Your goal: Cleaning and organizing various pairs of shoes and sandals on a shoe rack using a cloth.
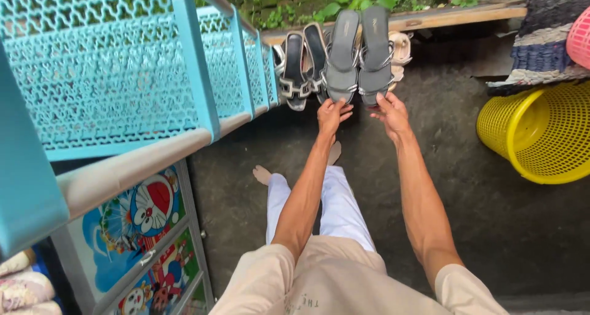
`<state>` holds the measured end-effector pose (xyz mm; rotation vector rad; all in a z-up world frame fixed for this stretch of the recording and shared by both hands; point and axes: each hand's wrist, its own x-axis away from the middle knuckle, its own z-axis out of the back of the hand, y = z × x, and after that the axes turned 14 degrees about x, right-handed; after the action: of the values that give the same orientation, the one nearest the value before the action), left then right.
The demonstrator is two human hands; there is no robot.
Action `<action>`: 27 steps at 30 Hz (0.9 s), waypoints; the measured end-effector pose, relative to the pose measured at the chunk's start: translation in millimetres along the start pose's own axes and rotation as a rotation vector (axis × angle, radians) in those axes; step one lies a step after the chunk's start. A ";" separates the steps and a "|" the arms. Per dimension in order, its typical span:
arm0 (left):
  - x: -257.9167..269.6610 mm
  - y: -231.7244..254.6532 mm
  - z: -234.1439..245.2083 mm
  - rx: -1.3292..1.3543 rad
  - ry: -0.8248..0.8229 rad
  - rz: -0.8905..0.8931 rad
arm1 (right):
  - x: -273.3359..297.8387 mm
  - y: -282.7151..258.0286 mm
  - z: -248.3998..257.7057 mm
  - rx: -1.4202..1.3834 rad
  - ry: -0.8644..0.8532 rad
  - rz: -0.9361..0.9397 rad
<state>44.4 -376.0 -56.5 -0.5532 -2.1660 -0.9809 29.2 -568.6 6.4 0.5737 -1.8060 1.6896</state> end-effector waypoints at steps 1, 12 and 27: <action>1.6 -0.1 1.7 0.005 0.015 0.005 | 0.9 1.5 0.1 0.004 -0.007 -0.014; 2.3 19.3 2.6 -0.124 0.029 0.089 | -14.4 10.8 9.0 -0.045 0.026 -0.001; 103.7 9.9 241.9 -0.025 0.230 0.140 | -44.2 174.1 -49.5 0.018 0.295 -0.156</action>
<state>-118.9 -172.4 -91.8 -0.5668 -1.8882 -0.9479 -48.8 -505.9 -150.8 0.4349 -1.5000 1.5926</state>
